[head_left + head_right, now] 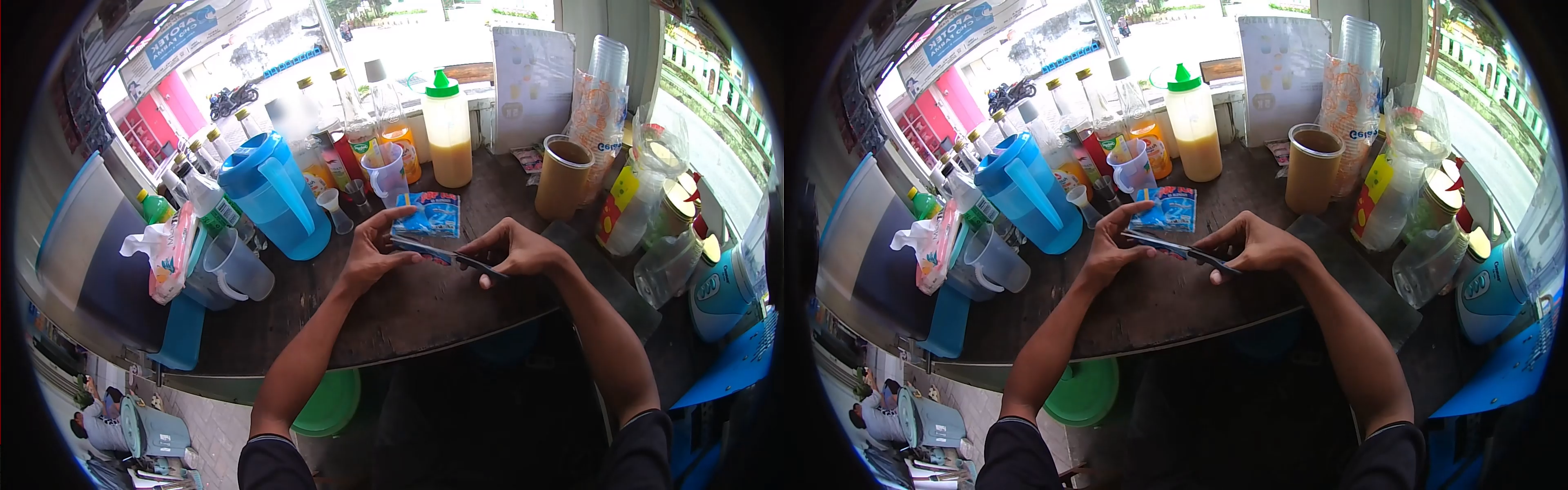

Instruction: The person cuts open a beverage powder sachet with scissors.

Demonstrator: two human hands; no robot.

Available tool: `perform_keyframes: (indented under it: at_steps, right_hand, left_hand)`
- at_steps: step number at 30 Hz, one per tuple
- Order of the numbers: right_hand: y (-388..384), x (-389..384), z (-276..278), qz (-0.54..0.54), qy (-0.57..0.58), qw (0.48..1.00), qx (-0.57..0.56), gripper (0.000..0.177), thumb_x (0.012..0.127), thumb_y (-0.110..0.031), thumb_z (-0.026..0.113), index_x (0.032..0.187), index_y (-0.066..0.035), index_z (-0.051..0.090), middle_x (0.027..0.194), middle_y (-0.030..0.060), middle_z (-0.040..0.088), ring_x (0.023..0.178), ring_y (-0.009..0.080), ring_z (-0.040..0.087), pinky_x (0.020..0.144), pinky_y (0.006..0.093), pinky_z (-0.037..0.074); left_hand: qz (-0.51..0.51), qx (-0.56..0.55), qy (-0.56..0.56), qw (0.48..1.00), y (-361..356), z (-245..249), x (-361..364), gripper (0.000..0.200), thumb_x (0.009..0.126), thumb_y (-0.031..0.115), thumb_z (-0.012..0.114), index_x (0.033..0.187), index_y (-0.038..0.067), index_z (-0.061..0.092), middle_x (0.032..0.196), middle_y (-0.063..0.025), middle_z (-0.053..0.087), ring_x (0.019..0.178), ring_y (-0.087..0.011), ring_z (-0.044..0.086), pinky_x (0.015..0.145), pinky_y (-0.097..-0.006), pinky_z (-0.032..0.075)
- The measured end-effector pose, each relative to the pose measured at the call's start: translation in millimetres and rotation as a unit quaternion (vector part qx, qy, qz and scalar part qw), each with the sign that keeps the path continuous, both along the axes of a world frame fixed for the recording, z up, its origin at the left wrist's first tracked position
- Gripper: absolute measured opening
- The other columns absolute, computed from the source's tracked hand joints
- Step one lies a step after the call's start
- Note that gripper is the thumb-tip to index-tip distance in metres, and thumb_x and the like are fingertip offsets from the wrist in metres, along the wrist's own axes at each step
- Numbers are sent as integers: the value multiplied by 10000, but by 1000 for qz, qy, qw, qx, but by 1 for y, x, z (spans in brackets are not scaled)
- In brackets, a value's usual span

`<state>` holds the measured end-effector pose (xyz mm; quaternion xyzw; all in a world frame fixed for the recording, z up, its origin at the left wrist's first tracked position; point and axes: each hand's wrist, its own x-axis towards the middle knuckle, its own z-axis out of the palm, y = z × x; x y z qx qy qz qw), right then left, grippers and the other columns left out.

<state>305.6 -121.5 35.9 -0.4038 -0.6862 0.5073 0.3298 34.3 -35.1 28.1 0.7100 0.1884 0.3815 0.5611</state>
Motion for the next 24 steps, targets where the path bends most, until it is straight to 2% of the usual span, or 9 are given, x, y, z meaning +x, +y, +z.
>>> perform_keyframes:
  at_steps: [5,7,10,16,18,19,21,22,24]
  right_hand:
    - [2,6,-3,1,52,999,-6,591,675,-180,892,1186,20,672,1024,79,733,952,113,655,908,276,484]
    - [3,9,-4,-7,88,996,-14,592,678,-175,889,1190,21,668,1031,80,731,968,125,659,920,281,485]
    - [3,9,-5,-17,112,993,-15,577,688,-162,881,1194,13,669,1028,79,730,958,119,658,913,283,491]
    - [6,-2,-6,-45,131,990,23,446,741,-151,850,1111,8,658,978,52,705,876,109,650,817,284,519]
    - [4,-16,0,-105,171,979,37,436,775,-167,829,1076,-17,552,953,69,693,841,116,652,744,278,529]
    - [2,-26,2,-105,168,980,36,436,775,-167,829,1076,-17,552,953,69,693,841,116,652,744,278,529]
    - [-3,-49,1,-216,186,953,102,449,810,-161,798,1071,-46,450,942,104,692,828,123,656,707,270,533]
    - [-6,-58,-6,-216,185,954,100,449,810,-161,798,1071,-46,450,942,104,692,828,123,656,707,270,533]
    - [-8,-70,-22,-344,171,919,89,436,832,-131,767,1062,-55,405,929,122,689,814,131,656,702,270,535]
  left_hand:
    - [58,67,-3,996,10,-5,-8,488,778,81,822,1225,31,630,1100,-61,680,983,-108,652,889,-262,525]
    - [87,75,45,992,13,-5,-12,324,838,120,780,1132,25,682,1007,-48,701,917,-91,650,837,-235,515]
    - [119,84,17,989,13,-4,-11,242,853,129,767,1062,20,709,954,-38,707,875,-77,641,803,-219,504]
    - [152,107,-15,983,12,-6,-6,242,851,54,750,1082,13,688,993,-43,701,903,-80,645,817,-225,516]
    - [149,93,-15,984,13,-6,-4,261,839,26,751,1091,12,683,1006,-46,699,912,-85,646,829,-228,521]
    - [147,78,-11,986,12,-7,-4,282,828,-2,752,1100,10,677,1020,-49,696,920,-91,647,841,-231,526]
    - [132,67,-25,989,15,-11,-2,292,819,-17,754,1093,11,661,1023,-53,688,929,-95,646,841,-234,537]
    - [117,58,-36,991,15,-13,-2,303,809,-33,757,1087,11,644,1027,-57,679,937,-98,644,840,-236,547]
    - [104,50,-50,992,15,-15,1,313,795,-41,767,1052,24,601,1018,-56,667,947,-101,642,829,-240,559]
